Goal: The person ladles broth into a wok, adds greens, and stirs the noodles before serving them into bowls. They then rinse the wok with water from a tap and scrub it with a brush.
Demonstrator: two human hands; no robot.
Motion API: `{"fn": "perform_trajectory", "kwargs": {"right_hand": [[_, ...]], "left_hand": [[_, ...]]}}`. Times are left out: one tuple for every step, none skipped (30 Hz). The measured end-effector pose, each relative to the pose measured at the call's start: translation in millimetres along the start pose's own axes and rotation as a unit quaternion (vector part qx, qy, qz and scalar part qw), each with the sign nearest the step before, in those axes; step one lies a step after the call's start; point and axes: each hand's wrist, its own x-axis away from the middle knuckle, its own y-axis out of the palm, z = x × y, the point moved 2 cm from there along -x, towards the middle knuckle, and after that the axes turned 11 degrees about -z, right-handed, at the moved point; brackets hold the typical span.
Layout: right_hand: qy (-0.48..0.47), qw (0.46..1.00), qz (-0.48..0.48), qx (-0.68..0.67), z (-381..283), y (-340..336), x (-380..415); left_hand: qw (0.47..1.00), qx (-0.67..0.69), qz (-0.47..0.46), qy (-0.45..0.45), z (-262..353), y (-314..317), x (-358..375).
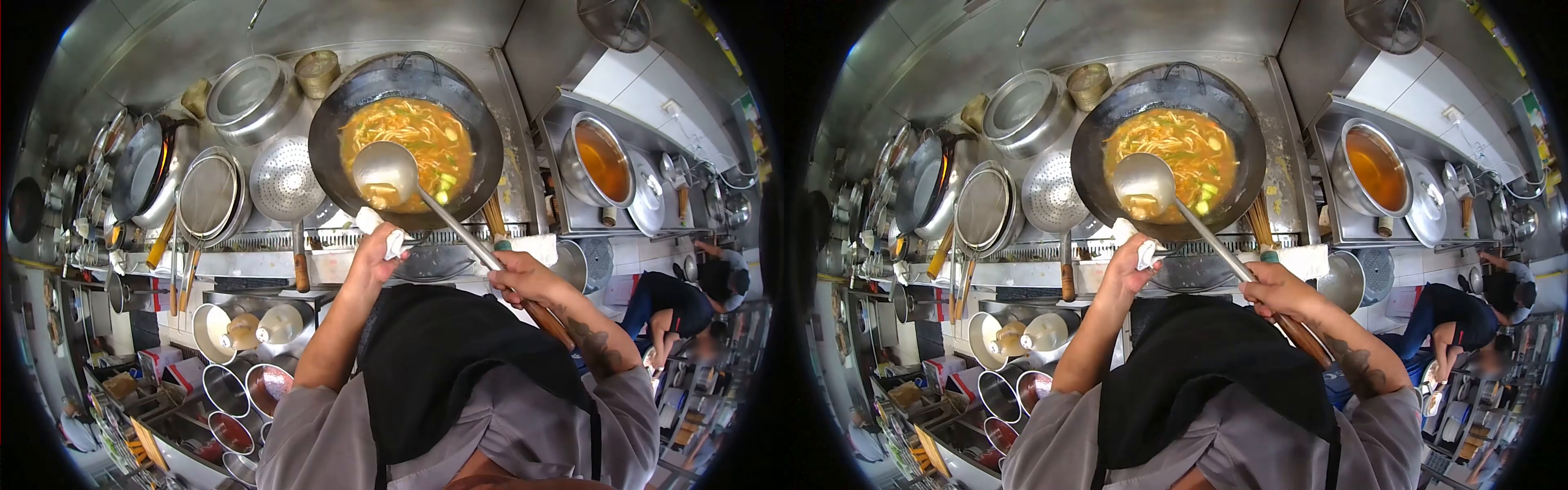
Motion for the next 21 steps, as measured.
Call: {"fn": "perform_trajectory", "kwargs": {"right_hand": [[0.000,1.000,0.000,0.000,-3.3,2.1,1.5],[0.015,0.997,-0.014,-0.078,-5.8,5.1,2.4],[0.029,0.987,-0.028,-0.156,-7.2,7.2,2.9],[0.029,0.987,-0.029,-0.156,-9.0,6.0,3.3],[0.035,0.975,-0.058,-0.211,-10.8,4.4,3.8],[0.040,0.960,-0.086,-0.265,-12.4,2.5,4.0],[0.037,0.960,-0.084,-0.265,-11.5,-1.2,2.9],[0.030,0.944,-0.114,-0.307,-9.8,-4.2,0.3],[0.022,0.926,-0.144,-0.347,-11.2,-5.3,-1.1],[0.021,0.927,-0.143,-0.348,-14.1,-6.5,-0.8],[0.002,0.943,-0.113,-0.311,-19.5,-7.5,-0.3],[-0.016,0.958,-0.083,-0.274,-25.9,-8.1,0.3],[-0.023,0.964,-0.050,-0.260,-32.0,-8.9,0.3],[-0.024,0.964,-0.049,-0.260,-34.7,-12.0,-1.4],[-0.048,0.974,-0.011,-0.223,-38.0,-17.9,-4.1],[-0.071,0.980,0.027,-0.186,-41.3,-23.8,-7.1],[-0.087,0.981,0.053,-0.165,-44.8,-30.4,-10.6],[-0.089,0.981,0.054,-0.164,-48.8,-35.7,-14.5],[-0.099,0.981,0.091,-0.137,-53.5,-42.7,-17.3],[-0.108,0.980,0.129,-0.109,-58.4,-50.4,-20.5],[-0.111,0.979,0.132,-0.109,-61.7,-58.4,-25.4]], "left_hand": [[1.000,-0.002,0.005,-0.002,-0.8,-1.5,-0.7],[1.000,-0.002,0.005,-0.001,-1.3,-3.9,-1.6],[1.000,0.002,0.004,-0.003,-2.2,-6.5,-2.7],[1.000,0.005,0.002,-0.004,-3.1,-8.8,-3.6],[1.000,0.005,0.001,-0.004,-3.8,-11.6,-4.1],[1.000,-0.005,-0.011,-0.006,-3.4,-12.4,-4.1],[1.000,-0.016,-0.025,-0.007,-3.4,-12.4,-4.4],[0.999,-0.017,-0.027,-0.008,-3.5,-12.7,-4.5],[1.000,-0.018,-0.020,-0.014,-2.6,-10.8,-2.6],[1.000,-0.019,-0.013,-0.020,-2.4,-10.1,-0.9],[1.000,-0.017,-0.016,-0.021,-4.3,-13.5,-2.4],[0.999,-0.018,-0.017,-0.021,-3.8,-10.7,-1.2],[1.000,-0.001,0.006,-0.029,-3.8,-8.0,0.9],[0.999,0.015,0.030,-0.035,-4.2,-6.8,2.9],[0.999,0.011,0.023,-0.045,-5.1,-8.1,3.4],[0.999,0.010,0.022,-0.045,-5.9,-10.2,3.2],[0.998,0.011,0.018,-0.051,-7.1,-12.4,1.9],[0.998,0.012,0.014,-0.057,-7.7,-12.3,1.3],[0.998,0.020,0.011,-0.059,-7.2,-12.5,1.3],[0.998,0.018,0.007,-0.059,-6.7,-11.9,0.1],[0.998,0.014,0.006,-0.056,-3.8,-5.8,3.1]]}}
